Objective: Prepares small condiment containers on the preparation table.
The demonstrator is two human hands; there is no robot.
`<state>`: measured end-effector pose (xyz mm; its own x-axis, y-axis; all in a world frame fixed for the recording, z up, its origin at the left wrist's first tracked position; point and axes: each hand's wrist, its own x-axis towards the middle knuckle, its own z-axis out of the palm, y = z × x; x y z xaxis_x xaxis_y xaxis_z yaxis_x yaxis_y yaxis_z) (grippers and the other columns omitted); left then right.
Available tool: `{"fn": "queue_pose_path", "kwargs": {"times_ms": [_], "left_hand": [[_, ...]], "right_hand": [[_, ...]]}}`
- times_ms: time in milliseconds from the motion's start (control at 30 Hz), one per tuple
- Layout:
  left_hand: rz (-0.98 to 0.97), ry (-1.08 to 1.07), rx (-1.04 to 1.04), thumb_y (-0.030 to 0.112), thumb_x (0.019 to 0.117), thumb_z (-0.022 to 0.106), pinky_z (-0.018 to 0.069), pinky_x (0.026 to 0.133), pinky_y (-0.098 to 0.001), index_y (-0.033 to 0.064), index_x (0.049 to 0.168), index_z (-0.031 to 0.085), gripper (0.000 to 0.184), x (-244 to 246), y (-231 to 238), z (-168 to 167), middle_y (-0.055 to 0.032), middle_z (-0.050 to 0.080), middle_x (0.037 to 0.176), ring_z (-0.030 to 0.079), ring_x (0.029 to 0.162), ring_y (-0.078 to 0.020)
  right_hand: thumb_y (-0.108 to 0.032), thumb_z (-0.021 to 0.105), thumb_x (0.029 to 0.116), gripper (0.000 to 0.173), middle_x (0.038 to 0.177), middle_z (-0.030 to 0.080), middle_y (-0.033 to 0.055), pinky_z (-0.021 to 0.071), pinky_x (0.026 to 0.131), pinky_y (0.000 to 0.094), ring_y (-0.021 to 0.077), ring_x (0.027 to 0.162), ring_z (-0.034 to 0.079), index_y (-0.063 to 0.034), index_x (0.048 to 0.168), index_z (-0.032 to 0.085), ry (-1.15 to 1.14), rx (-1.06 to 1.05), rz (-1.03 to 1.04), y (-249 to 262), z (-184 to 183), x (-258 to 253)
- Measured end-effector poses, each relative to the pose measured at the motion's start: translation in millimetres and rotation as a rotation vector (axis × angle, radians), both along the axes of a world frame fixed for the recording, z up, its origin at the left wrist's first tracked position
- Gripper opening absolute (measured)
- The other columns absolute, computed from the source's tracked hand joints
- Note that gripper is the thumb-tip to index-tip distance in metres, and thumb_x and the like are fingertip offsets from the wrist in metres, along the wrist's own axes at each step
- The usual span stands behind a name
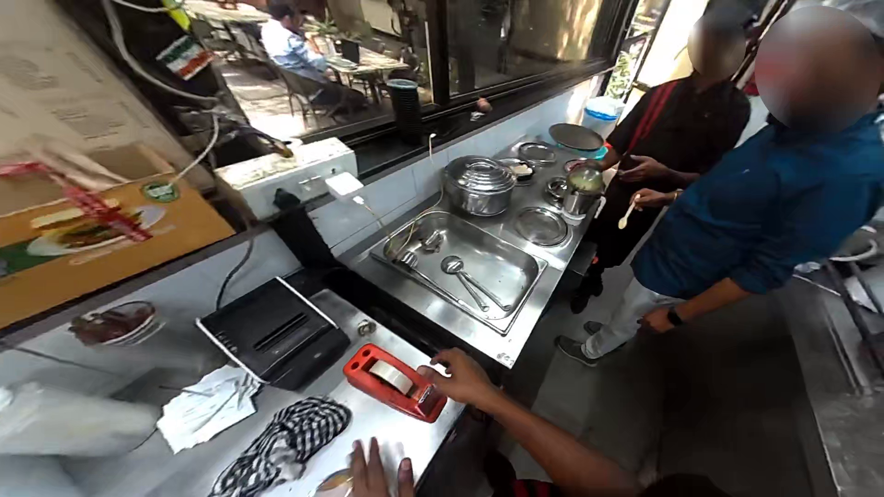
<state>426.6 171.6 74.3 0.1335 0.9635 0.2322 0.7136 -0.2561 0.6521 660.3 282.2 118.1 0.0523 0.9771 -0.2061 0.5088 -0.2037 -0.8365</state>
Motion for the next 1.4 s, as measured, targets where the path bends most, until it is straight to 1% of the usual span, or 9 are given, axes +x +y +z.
{"fn": "queue_pose_path", "kwargs": {"times_ms": [67, 100, 200, 300, 533, 800, 867, 1200, 1400], "left_hand": [[-0.145, -0.508, -0.348, 0.031, 0.1121, 0.031, 0.0406, 0.117, -0.0408, -0.0011, 0.149, 0.047, 0.051, 24, 2, 11, -0.017, 0.051, 0.152, 0.05, 0.14, -0.0237], [-0.193, -0.755, -0.58, 0.04, 0.1124, 0.017, 0.0473, 0.111, -0.0425, -0.0007, 0.145, 0.05, 0.062, 35, 9, 12, -0.0159, 0.057, 0.146, 0.057, 0.132, -0.0247], [-0.212, -1.103, -0.871, 0.06, 0.106, 0.008, 0.0486, 0.108, -0.0497, 0.0028, 0.148, 0.048, 0.082, 63, 28, 6, -0.014, 0.056, 0.147, 0.056, 0.134, -0.0283], [-0.103, -1.176, -0.818, 0.061, 0.1066, 0.013, 0.0493, 0.107, -0.0504, 0.0065, 0.151, 0.044, 0.077, 75, 36, 6, -0.0126, 0.057, 0.146, 0.056, 0.132, -0.0269], [0.093, -1.425, -0.868, 0.076, 0.0976, 0.007, 0.0482, 0.107, -0.053, 0.0045, 0.145, 0.051, 0.096, 83, 45, 2, -0.0163, 0.061, 0.139, 0.06, 0.127, -0.0302], [0.173, -1.473, -0.861, 0.076, 0.0976, 0.006, 0.0513, 0.101, -0.0469, 0.0021, 0.134, 0.06, 0.098, 83, 48, 2, -0.0163, 0.066, 0.128, 0.064, 0.116, -0.028], [0.166, -1.468, -0.853, 0.076, 0.0977, 0.006, 0.0519, 0.1, -0.0459, 0.0028, 0.133, 0.061, 0.098, 83, 47, 2, -0.0156, 0.066, 0.128, 0.065, 0.114, -0.0268], [0.158, -1.429, -0.814, 0.07, 0.1016, 0.009, 0.0511, 0.102, -0.0433, 0.0069, 0.136, 0.061, 0.089, 91, 45, 4, -0.012, 0.066, 0.134, 0.064, 0.121, -0.0241], [0.324, -1.413, -0.771, 0.057, 0.1072, 0.033, 0.054, 0.095, -0.0407, 0.0108, 0.129, 0.065, 0.06, 104, 45, 6, -0.0079, 0.069, 0.126, 0.067, 0.112, -0.0221]], "right_hand": [[-0.064, 0.059, 0.0947, 0.058, 0.113, 0.07, 0.0131, 0.0548, 0.092, 0.053, 0.0259, 0.104, 0.068, -0.0099, 0.109, 0.074, 0.086, -0.094, 0.072, 9, -8, -10], [-0.062, 0.06, 0.0951, 0.058, 0.108, 0.07, 0.015, 0.0542, 0.089, 0.054, 0.027, 0.1, 0.068, -0.0067, 0.105, 0.073, 0.112, -0.142, 0.102, 13, -9, -13], [-0.048, 0.063, 0.0976, 0.047, 0.103, 0.07, 0.0173, 0.0541, 0.086, 0.0528, 0.0276, 0.096, 0.067, -0.0023, 0.103, 0.071, 0.147, -0.203, 0.118, 14, -3, -18], [-0.031, 0.066, 0.0984, 0.032, 0.101, 0.068, 0.0166, 0.0532, 0.082, 0.0469, 0.0236, 0.09, 0.064, 0.0002, 0.104, 0.069, 0.274, -0.219, 0.115, 8, 8, -21], [-0.025, 0.063, 0.1011, 0.026, 0.097, 0.067, 0.0136, 0.0532, 0.08, 0.0435, 0.0203, 0.087, 0.063, 0.0007, 0.103, 0.068, 0.351, -0.253, 0.125, 10, 10, -22], [-0.025, 0.062, 0.1037, 0.029, 0.107, 0.07, 0.0138, 0.0553, 0.079, 0.0408, 0.0214, 0.089, 0.066, -0.0031, 0.121, 0.067, 0.363, -0.23, 0.088, -46, 55, 5], [-0.026, 0.063, 0.1027, 0.027, 0.102, 0.069, 0.011, 0.0539, 0.075, 0.0373, 0.0175, 0.083, 0.063, -0.0039, 0.118, 0.068, 0.383, -0.233, 0.098, -60, 43, 20], [-0.019, 0.068, 0.0994, 0.016, 0.109, 0.07, 0.0083, 0.056, 0.089, 0.0373, 0.0184, 0.097, 0.066, -0.0044, 0.106, 0.07, 0.489, -0.225, 0.052, -114, 30, 59], [-0.023, 0.07, 0.0976, 0.016, 0.12, 0.069, 0.0063, 0.0559, 0.095, 0.0385, 0.018, 0.109, 0.066, -0.0066, 0.1, 0.071, 0.426, -0.228, 0.063, -120, 21, 64]]}}
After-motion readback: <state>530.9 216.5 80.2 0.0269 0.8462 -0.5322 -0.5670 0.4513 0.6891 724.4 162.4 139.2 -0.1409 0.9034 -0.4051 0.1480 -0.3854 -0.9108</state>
